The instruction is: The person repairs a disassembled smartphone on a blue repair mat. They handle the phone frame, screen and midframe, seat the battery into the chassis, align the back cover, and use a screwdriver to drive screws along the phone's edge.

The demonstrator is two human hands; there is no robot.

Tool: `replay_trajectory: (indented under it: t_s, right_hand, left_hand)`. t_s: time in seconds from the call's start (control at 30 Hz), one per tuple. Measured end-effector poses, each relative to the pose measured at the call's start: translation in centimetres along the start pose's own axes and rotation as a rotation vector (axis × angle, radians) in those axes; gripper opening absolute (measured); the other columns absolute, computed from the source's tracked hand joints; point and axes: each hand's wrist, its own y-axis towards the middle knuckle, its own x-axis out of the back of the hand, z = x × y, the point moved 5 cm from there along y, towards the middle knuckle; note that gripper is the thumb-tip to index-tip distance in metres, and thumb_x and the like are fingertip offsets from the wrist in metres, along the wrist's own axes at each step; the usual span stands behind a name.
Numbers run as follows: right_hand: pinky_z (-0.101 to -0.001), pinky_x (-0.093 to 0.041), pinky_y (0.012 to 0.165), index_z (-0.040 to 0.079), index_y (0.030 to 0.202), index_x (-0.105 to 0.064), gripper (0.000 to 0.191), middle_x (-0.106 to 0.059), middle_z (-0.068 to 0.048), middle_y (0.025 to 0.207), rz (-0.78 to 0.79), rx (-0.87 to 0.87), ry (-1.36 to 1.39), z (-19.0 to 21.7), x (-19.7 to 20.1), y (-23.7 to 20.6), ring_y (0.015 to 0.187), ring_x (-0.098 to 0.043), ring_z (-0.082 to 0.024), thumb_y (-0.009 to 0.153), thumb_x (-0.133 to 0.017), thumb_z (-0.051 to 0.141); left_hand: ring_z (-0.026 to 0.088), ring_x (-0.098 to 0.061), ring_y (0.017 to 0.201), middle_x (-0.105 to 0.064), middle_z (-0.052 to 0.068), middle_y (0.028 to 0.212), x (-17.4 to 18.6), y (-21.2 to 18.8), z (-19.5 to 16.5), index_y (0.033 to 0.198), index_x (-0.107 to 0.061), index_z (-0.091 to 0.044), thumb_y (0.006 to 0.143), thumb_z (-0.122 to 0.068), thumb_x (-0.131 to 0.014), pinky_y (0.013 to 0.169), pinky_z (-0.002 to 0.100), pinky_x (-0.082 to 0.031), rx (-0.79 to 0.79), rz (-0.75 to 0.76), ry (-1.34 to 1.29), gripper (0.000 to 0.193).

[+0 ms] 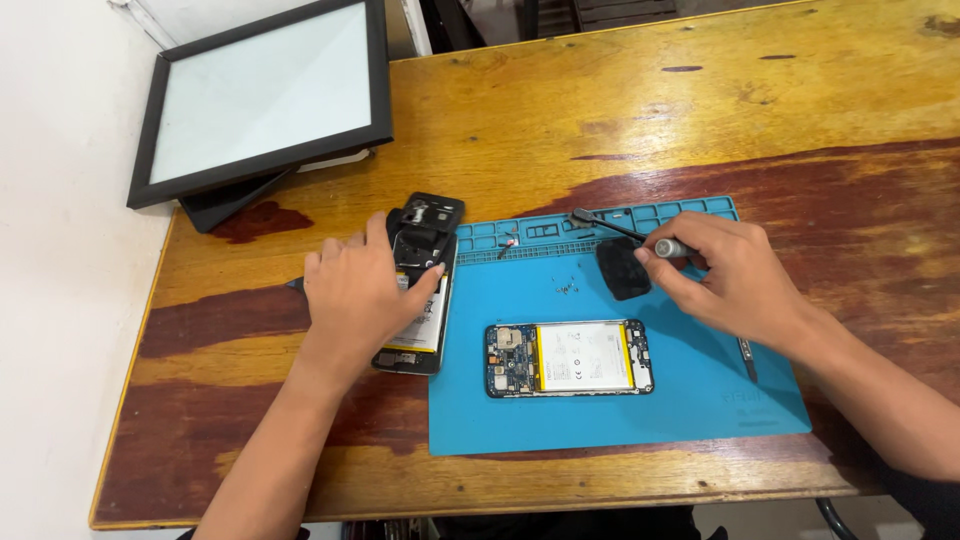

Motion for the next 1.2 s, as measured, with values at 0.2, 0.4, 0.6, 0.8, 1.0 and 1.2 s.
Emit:
replay_trajectory:
  t_s: [0.2, 0.4, 0.6, 0.8, 1.0, 1.2]
  right_hand:
    - [-0.0322, -0.049, 0.053, 0.003, 0.090, -0.073, 0.015, -0.068, -0.009, 0.074, -0.008, 0.012, -0.017, 0.7, 0.1, -0.3, 0.059, -0.064, -0.019, 0.088, -0.075, 0.017]
    - [-0.0312, -0.053, 0.054, 0.005, 0.097, -0.074, 0.019, -0.071, -0.008, 0.075, 0.014, 0.247, 0.028, 3.5, -0.2, -1.2, 0.062, -0.070, -0.019, 0.086, -0.077, 0.021]
    - [-0.0338, -0.051, 0.042, 0.002, 0.102, -0.078, 0.044, -0.070, -0.008, 0.063, 0.134, 0.337, 0.051, 4.9, -1.9, -2.7, 0.046, -0.065, -0.020, 0.072, -0.087, 0.033]
    - [-0.0288, -0.043, 0.044, 0.009, 0.077, -0.077, 0.019, -0.071, -0.003, 0.060, 0.196, 0.056, 0.267, 3.2, -3.3, -3.3, 0.045, -0.063, -0.011, 0.090, -0.082, 0.022]
    - [-0.0264, -0.044, 0.043, 0.003, 0.087, -0.076, 0.014, -0.074, -0.006, 0.067, 0.126, -0.159, 0.236, 1.4, -2.5, -2.8, 0.047, -0.061, -0.009, 0.080, -0.080, 0.016]
    - [-0.0261, -0.060, 0.083, 0.001, 0.112, -0.059, 0.015, -0.075, -0.006, 0.092, 0.008, -0.183, 0.849, 0.3, -2.4, -2.9, 0.097, -0.075, -0.013, 0.099, -0.066, 0.005]
  left_hand:
    - [0.036, -0.060, 0.104, -0.059, 0.020, 0.120, 3.5, -0.9, -1.6, 0.143, -0.052, 0.009, 0.082, -0.042, -0.087, 0.085, 0.044, -0.049, -0.228, -0.401, -0.195, 0.087]
    - [0.025, -0.063, 0.094, -0.055, 0.018, 0.115, 5.0, -1.6, -3.7, 0.152, -0.026, 0.016, 0.079, -0.043, -0.091, 0.071, 0.034, -0.057, -0.274, -0.414, -0.678, 0.114]
    - [0.019, -0.071, 0.088, -0.059, 0.010, 0.116, 2.0, -2.4, -5.7, 0.130, -0.038, 0.002, 0.088, -0.026, -0.080, 0.062, 0.029, -0.066, -0.161, 0.006, -1.424, 0.066]
    - [0.018, -0.074, 0.069, -0.060, 0.009, 0.099, -1.7, -4.2, -7.2, 0.106, -0.041, -0.005, 0.107, -0.021, -0.060, 0.058, 0.032, -0.065, -0.001, 0.147, -1.839, 0.025]
    - [0.017, -0.076, 0.098, -0.066, 0.008, 0.108, -3.5, -4.2, -6.9, 0.109, -0.054, -0.003, 0.107, -0.024, -0.059, 0.068, 0.030, -0.063, -0.099, 0.216, -1.800, 0.021]
    - [0.022, -0.067, 0.094, -0.071, 0.011, 0.115, -3.5, -4.9, -9.1, 0.118, -0.066, -0.004, 0.096, -0.009, -0.080, 0.069, 0.031, -0.057, -0.308, 0.359, -1.381, 0.026]
